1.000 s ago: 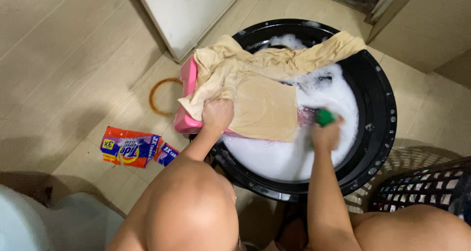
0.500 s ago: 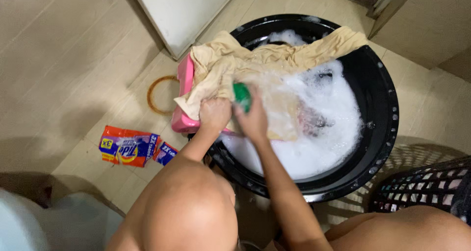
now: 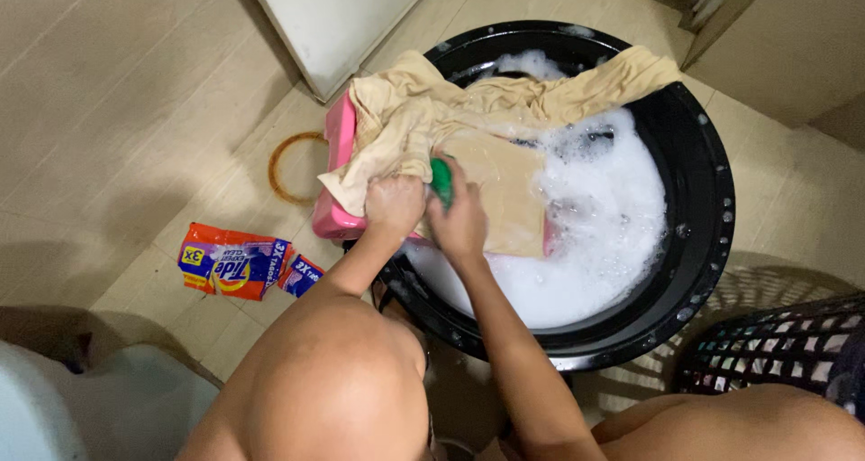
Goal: The person scrubs a beige garment against a pink washboard in a bucket of soapy water using a green brush, occasionally lifting the garment to rinse it and check for cleanliness.
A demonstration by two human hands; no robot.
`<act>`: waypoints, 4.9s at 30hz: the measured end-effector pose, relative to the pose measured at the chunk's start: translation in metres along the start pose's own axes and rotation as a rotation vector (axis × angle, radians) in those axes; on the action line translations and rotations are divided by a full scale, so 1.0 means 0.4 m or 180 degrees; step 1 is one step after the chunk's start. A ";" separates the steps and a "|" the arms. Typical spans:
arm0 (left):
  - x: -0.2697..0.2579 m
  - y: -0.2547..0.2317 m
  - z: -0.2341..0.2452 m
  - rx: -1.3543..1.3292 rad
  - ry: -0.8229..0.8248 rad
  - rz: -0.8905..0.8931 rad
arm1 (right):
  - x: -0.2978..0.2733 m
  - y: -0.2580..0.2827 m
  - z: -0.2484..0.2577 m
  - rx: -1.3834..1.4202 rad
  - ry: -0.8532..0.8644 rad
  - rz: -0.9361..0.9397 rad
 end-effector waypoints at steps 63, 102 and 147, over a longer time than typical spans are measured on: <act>-0.084 0.146 0.402 0.0326 -0.1867 0.0359 | 0.236 -0.289 0.321 -0.0292 -0.0035 -0.1557; 0.375 -0.220 0.528 -0.4342 0.1099 -0.0124 | 0.173 0.360 0.514 0.0592 0.1950 0.0502; -0.242 -0.701 -0.001 -0.2433 0.3768 -0.0652 | 0.174 0.166 0.918 0.1012 0.0199 -0.0843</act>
Point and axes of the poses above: each hand's wrist, its own x-axis towards the middle knuckle, its own z-axis out of the back of the hand, y = z × x, the point moved 8 cm from there along x, towards the middle knuckle, and after that the axes turned 12 degrees about x, right-handed, at the moved point
